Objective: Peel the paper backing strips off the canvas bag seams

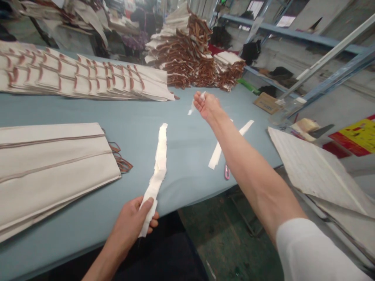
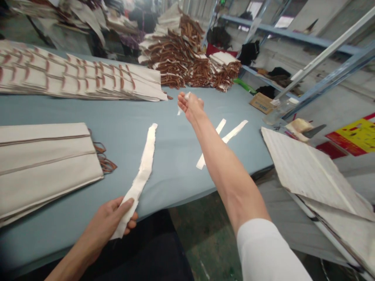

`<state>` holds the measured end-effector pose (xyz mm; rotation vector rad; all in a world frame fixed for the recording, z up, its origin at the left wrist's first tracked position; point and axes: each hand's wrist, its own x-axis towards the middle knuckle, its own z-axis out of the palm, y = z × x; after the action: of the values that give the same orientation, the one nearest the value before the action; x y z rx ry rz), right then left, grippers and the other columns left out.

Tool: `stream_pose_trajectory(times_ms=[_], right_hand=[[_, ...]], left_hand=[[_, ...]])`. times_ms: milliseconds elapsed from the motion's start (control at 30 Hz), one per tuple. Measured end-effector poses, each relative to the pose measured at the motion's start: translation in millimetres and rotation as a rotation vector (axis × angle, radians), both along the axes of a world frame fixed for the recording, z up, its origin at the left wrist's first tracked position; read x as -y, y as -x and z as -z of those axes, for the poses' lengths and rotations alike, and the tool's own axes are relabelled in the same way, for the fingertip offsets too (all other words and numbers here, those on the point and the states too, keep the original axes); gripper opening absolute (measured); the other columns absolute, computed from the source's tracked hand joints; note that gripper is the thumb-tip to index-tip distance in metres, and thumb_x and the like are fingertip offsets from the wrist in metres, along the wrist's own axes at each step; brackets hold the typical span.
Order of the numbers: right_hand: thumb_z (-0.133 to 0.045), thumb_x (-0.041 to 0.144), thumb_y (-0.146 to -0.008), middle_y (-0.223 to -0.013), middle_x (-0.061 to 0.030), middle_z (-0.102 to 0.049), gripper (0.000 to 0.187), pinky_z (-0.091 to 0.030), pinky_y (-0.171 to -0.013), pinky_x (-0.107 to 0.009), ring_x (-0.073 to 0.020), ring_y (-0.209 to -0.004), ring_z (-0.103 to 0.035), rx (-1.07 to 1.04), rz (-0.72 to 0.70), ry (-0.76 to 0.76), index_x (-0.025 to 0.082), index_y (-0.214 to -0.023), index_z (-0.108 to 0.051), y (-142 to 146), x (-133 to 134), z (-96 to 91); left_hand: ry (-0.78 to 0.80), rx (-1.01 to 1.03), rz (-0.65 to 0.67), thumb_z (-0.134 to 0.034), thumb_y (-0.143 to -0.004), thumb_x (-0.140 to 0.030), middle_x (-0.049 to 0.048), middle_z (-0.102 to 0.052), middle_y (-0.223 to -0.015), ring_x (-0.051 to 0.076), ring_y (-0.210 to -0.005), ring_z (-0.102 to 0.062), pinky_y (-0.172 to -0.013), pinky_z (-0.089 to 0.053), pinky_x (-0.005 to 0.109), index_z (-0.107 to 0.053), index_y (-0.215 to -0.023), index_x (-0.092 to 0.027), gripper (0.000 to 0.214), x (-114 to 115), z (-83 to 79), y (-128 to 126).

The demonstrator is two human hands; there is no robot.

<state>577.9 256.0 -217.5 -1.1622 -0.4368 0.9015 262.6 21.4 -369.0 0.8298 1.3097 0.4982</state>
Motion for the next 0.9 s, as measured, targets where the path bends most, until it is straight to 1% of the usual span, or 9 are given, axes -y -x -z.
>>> stream_pose_trajectory(times_ms=[100, 200, 333, 467, 533, 633, 733, 833, 900], right_hand=[[-0.045, 0.019, -0.118, -0.082, 0.0017, -0.076, 0.028, -0.060, -0.065, -0.015, -0.0063, -0.064, -0.071, 0.025, -0.113, -0.012, 0.014, -0.104, -0.068, 22.2, 22.4, -20.9], [-0.048, 0.020, -0.117, -0.076, 0.0027, -0.075, 0.028, -0.055, -0.055, -0.012, -0.0055, -0.054, -0.066, 0.017, -0.245, -0.015, 0.017, -0.094, -0.064, 56.5, 52.8, -33.9], [-0.048, 0.016, -0.116, -0.067, 0.0041, -0.072, 0.029, -0.050, -0.047, -0.013, -0.0061, -0.044, -0.060, -0.021, -0.423, -0.001, 0.020, -0.089, -0.059, 106.4, 99.9, -43.4], [-0.047, 0.015, -0.114, -0.064, 0.0010, -0.072, 0.034, -0.049, -0.043, -0.015, -0.0079, -0.042, -0.058, -0.036, -0.633, 0.058, 0.020, -0.082, -0.058, 158.4, 148.9, -48.1], [-0.046, 0.017, -0.116, -0.063, 0.0001, -0.072, 0.039, -0.048, -0.041, -0.016, -0.0084, -0.041, -0.057, -0.031, -0.712, 0.085, 0.020, -0.078, -0.058, 183.8, 172.5, -50.6], [-0.041, 0.025, -0.119, -0.058, 0.0025, -0.069, 0.045, -0.049, -0.041, -0.018, -0.0090, -0.039, -0.056, -0.064, -0.842, 0.100, 0.021, -0.077, -0.056, 216.1, 204.7, -57.6], [-0.033, 0.036, -0.121, -0.055, 0.0049, -0.067, 0.047, -0.050, -0.042, -0.018, -0.0101, -0.039, -0.056, -0.149, -0.971, 0.022, 0.023, -0.084, -0.059, 237.4, 232.9, -66.5], [-0.038, 0.054, -0.118, -0.058, 0.0041, -0.068, 0.048, -0.054, -0.046, -0.022, -0.0125, -0.043, -0.061, -0.157, -1.049, -0.098, 0.025, -0.089, -0.062, 247.8, 259.5, -68.3], [-0.051, 0.071, -0.108, -0.058, 0.0041, -0.067, 0.050, -0.056, -0.049, -0.025, -0.0151, -0.047, -0.063, -0.126, -1.054, -0.145, 0.027, -0.088, -0.062, 249.7, 278.8, -59.9]], left_hand=[[-0.023, 0.028, 0.064, -0.087, -0.072, -0.078, 0.0138, -0.084, -0.089, 0.024, -0.069, -0.079, -0.059, -0.063, 0.030, -0.075, -0.097, -0.017, 0.067, 6.2, -5.8, 3.3], [-0.090, 0.011, 0.092, -0.076, -0.079, -0.081, 0.0208, -0.086, -0.111, 0.032, -0.090, -0.084, -0.073, -0.068, 0.038, -0.076, -0.118, -0.014, 0.077, 27.9, -13.7, 5.5], [-0.260, -0.200, 0.063, -0.072, -0.089, -0.064, 0.0205, -0.085, -0.115, 0.041, -0.109, -0.081, -0.096, -0.062, 0.049, -0.053, -0.164, -0.012, 0.092, 60.7, -16.5, 16.1], [-0.360, -0.446, -0.026, -0.080, -0.083, -0.049, 0.0263, -0.083, -0.124, 0.052, -0.129, -0.072, -0.113, -0.048, 0.057, -0.063, -0.158, -0.015, 0.084, 80.9, -18.2, 48.0], [-0.368, -0.451, -0.061, -0.080, -0.083, -0.053, 0.0229, -0.084, -0.127, 0.050, -0.132, -0.072, -0.116, -0.047, 0.054, -0.069, -0.149, -0.021, 0.073, 87.7, -22.9, 65.8], [-0.364, -0.284, -0.059, -0.072, -0.088, -0.070, 0.0168, -0.087, -0.123, 0.042, -0.127, -0.076, -0.113, -0.053, 0.048, -0.077, -0.131, -0.024, 0.063, 101.1, -36.5, 81.2], [-0.309, -0.002, 0.045, -0.071, -0.083, -0.089, 0.0174, -0.089, -0.111, 0.039, -0.113, -0.082, -0.101, -0.061, 0.046, -0.084, -0.115, -0.022, 0.075, 121.1, -51.6, 74.4], [-0.202, 0.418, 0.062, -0.087, -0.061, -0.097, 0.0235, -0.086, -0.128, 0.044, -0.121, -0.081, -0.104, -0.062, 0.053, -0.083, -0.132, -0.023, 0.103, 135.9, -60.0, 50.7], [-0.196, 0.569, -0.127, -0.087, -0.032, -0.105, 0.0266, -0.082, -0.136, 0.051, -0.128, -0.078, -0.107, -0.061, 0.060, -0.080, -0.136, -0.023, 0.133, 137.8, -63.4, 36.1]])
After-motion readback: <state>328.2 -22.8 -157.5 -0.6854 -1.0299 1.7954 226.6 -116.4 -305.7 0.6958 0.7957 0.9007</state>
